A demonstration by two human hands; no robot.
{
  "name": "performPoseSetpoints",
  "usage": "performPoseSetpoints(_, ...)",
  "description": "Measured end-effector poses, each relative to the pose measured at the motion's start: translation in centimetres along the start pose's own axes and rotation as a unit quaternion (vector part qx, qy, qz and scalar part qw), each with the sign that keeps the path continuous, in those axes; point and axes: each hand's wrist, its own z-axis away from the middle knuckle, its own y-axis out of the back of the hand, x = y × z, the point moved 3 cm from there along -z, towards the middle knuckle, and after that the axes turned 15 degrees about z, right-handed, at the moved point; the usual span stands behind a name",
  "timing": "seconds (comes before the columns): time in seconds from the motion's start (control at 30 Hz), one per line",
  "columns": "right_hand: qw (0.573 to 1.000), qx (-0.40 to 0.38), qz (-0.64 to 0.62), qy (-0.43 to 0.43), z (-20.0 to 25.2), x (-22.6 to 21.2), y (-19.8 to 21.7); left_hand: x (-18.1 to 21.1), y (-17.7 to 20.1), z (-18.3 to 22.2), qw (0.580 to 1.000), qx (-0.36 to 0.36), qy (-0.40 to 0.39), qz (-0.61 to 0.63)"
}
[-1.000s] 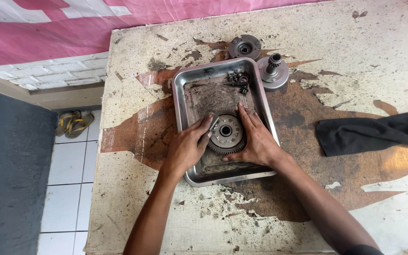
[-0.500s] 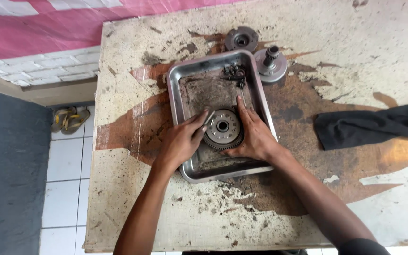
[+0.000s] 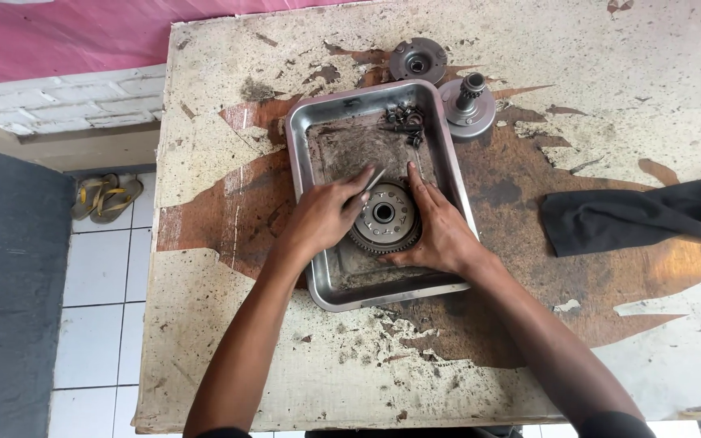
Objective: Scraping grease and debris from a metal gear assembly using a tool and cloth.
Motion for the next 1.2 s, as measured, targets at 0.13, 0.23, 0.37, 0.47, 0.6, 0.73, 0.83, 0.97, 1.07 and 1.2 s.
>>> performPoseSetpoints(0.13, 1.0, -0.008, 0.002, 0.004, 0.1, 0.2, -0.3, 1.1, 1.0, 3.8, 0.999, -0.011, 0.048, 0.008)
performPoseSetpoints(0.23, 1.0, -0.008, 0.004, 0.003, -0.1, -0.1, 0.1, -0.9, 0.0, 4.0, 0.997, -0.006, 0.059, -0.052)
performPoseSetpoints(0.37, 1.0, -0.014, 0.005, 0.007, -0.3, -0.7, 0.6, 1.9, 1.0, 2.7, 0.999, 0.0, 0.029, -0.018)
performPoseSetpoints(0.47, 1.0, -0.024, 0.003, 0.006, -0.3, -0.3, 0.3, 0.2, -0.3, -1.2, 0.999, -0.026, 0.037, -0.015)
performPoseSetpoints(0.6, 0.999, -0.037, -0.01, 0.0, -0.1, -1.0, 0.8, -1.6, 1.4, -2.9, 0.988, -0.065, 0.083, 0.111)
performPoseSetpoints(0.73, 0.999, -0.035, -0.004, 0.005, 0.0, -2.5, 2.3, -3.7, 3.8, -0.8, 0.99, -0.015, 0.051, 0.134)
performPoseSetpoints(0.83, 0.999, -0.048, 0.012, 0.009, 0.0, -3.3, 2.9, -3.0, 4.6, 2.3, 0.984, 0.044, 0.049, 0.168)
performPoseSetpoints(0.97, 0.997, -0.06, 0.035, 0.03, -0.2, -3.3, 2.9, -4.0, 2.6, 3.1, 0.981, 0.028, 0.044, 0.187)
performPoseSetpoints(1.07, 0.996, -0.06, 0.047, 0.04, -0.2, -3.4, 2.8, -2.0, 0.8, 2.6, 0.989, 0.018, 0.022, 0.147)
performPoseSetpoints(1.2, 0.997, -0.053, 0.008, 0.053, -0.1, -2.8, 2.4, 1.4, 0.0, 2.3, 0.999, 0.011, 0.007, 0.043)
